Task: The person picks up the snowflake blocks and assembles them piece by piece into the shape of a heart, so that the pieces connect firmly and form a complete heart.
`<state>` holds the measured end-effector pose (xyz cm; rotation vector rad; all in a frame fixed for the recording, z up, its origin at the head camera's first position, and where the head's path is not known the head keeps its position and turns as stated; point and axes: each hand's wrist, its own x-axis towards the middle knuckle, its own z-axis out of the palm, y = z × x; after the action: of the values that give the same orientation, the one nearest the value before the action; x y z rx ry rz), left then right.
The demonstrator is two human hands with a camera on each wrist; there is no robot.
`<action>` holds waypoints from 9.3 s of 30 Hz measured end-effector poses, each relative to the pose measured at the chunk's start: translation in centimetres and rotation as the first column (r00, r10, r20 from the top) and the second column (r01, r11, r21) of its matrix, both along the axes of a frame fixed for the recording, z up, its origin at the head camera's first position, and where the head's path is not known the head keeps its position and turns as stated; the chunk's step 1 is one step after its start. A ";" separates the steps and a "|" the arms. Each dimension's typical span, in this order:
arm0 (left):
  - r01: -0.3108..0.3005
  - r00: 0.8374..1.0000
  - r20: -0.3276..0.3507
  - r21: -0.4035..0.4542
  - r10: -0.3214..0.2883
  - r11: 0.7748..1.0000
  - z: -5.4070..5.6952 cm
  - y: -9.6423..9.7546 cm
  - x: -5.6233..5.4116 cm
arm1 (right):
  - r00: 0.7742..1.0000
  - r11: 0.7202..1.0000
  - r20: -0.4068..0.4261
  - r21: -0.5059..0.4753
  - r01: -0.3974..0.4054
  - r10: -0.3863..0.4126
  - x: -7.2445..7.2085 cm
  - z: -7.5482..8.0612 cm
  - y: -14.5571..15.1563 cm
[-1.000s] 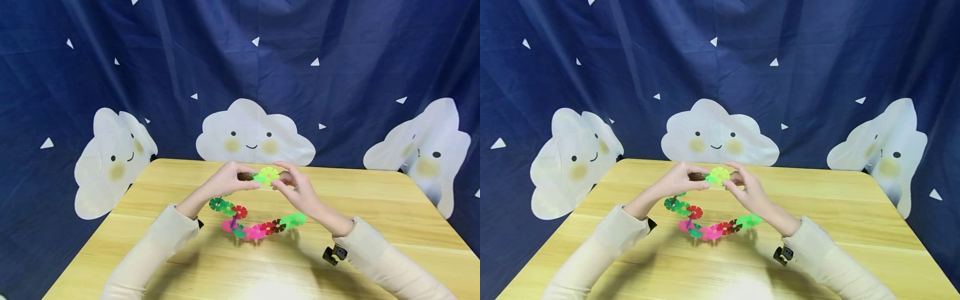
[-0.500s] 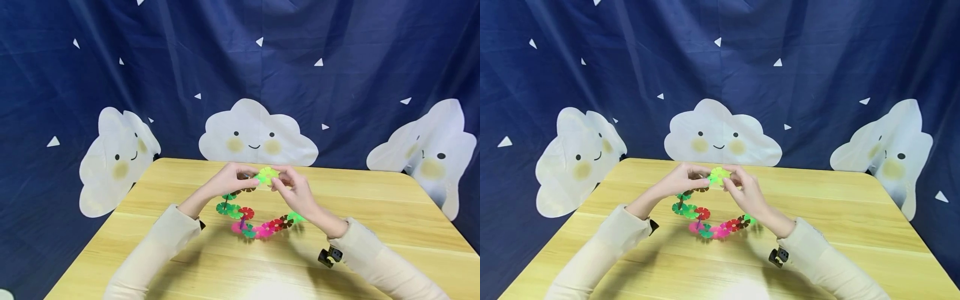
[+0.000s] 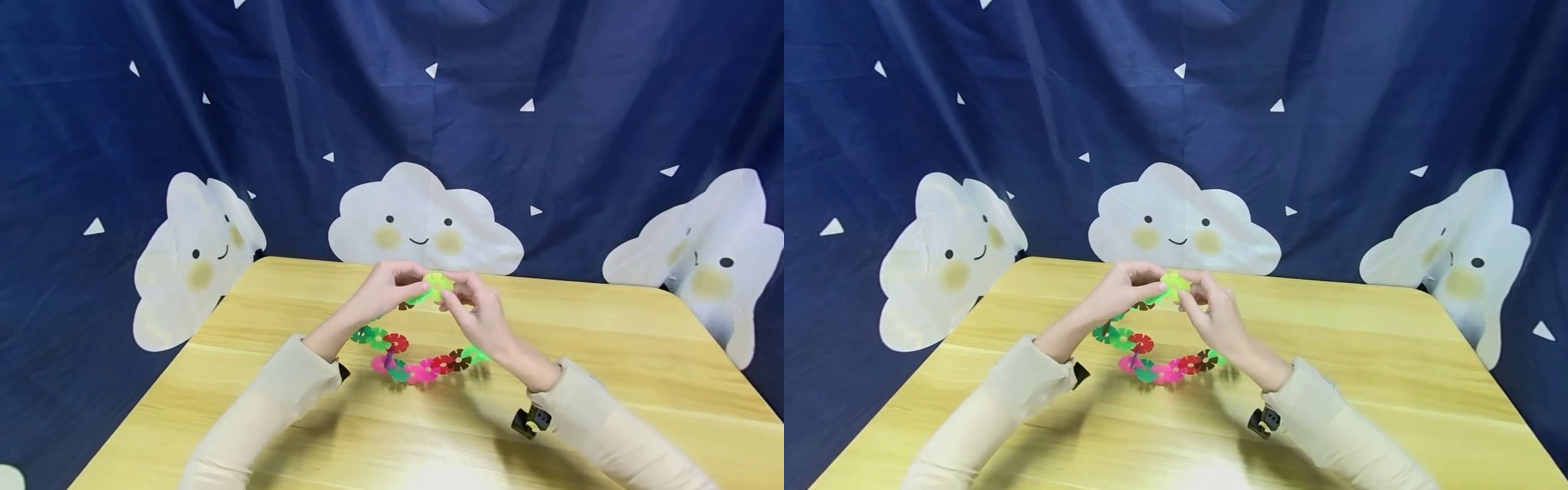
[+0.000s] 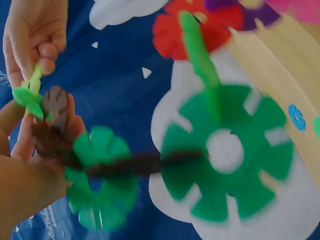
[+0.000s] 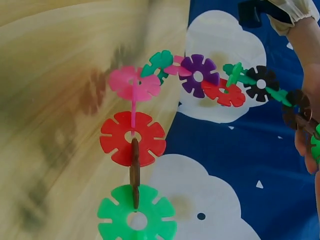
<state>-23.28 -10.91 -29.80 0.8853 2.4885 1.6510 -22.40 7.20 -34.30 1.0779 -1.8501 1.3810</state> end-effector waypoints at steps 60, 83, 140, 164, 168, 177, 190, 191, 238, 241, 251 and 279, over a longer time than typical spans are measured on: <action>-0.132 0.991 0.002 -0.149 0.133 0.980 0.5 -6.2 0.3 | 0.798 0.733 0.603 0.543 -0.410 0.000 -9.6 -9.2 -6.9; -0.115 0.993 0.011 -0.133 0.117 0.984 0.3 -5.7 0.3 | 0.838 0.537 0.546 0.713 -0.451 -0.021 -6.4 -7.7 -1.2; -0.068 0.997 0.014 -0.095 0.069 0.993 -0.3 -2.8 0.2 | 0.906 0.990 -0.421 0.137 0.013 0.047 -2.4 -1.4 0.3; -0.096 0.994 0.045 -0.140 0.103 0.985 1.5 -0.6 1.2 | 0.679 0.991 -0.730 0.012 0.134 -0.083 -2.6 -0.3 0.2; -0.065 0.996 0.048 -0.140 0.072 0.988 1.7 -0.5 1.4 | 0.635 0.989 -0.769 0.021 0.143 -0.075 -2.6 0.2 0.1; 0.000 0.991 0.133 -0.088 0.012 0.996 1.7 -1.5 0.6 | 0.817 0.984 -0.577 0.146 0.099 0.003 -2.4 1.0 0.9; -0.014 0.987 0.154 -0.148 0.037 0.989 0.9 -1.9 -0.4 | 0.888 0.996 -0.454 0.075 -0.040 0.070 -3.1 0.7 0.2; -0.015 0.990 0.139 -0.167 0.039 0.986 0.9 -1.9 -0.4 | 0.885 0.996 -0.460 0.081 -0.032 0.065 -3.1 0.7 0.1; 0.057 0.994 0.105 -0.362 -0.021 0.930 1.0 -4.3 -1.2 | 1.000 0.993 0.028 0.119 -0.002 -0.002 -6.0 -2.4 -0.9; 0.053 0.997 0.076 -0.377 -0.026 0.925 1.1 -4.5 -1.2 | 0.976 0.975 0.214 0.223 0.002 -0.050 -7.2 -3.3 -0.9; 0.049 0.993 0.118 -0.388 -0.003 0.921 1.3 -5.4 -1.1 | 0.829 0.800 0.549 0.545 -0.253 -0.112 -10.6 -7.0 -2.3; -0.035 0.985 0.148 -0.312 0.085 0.949 1.3 -5.6 -0.2 | 0.808 0.442 0.571 0.769 -0.462 -0.148 -7.6 -6.6 -0.5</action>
<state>-23.45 -16.49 -28.54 0.6203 2.5828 1.2375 -29.99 6.67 -40.93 1.4474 -3.2229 0.7429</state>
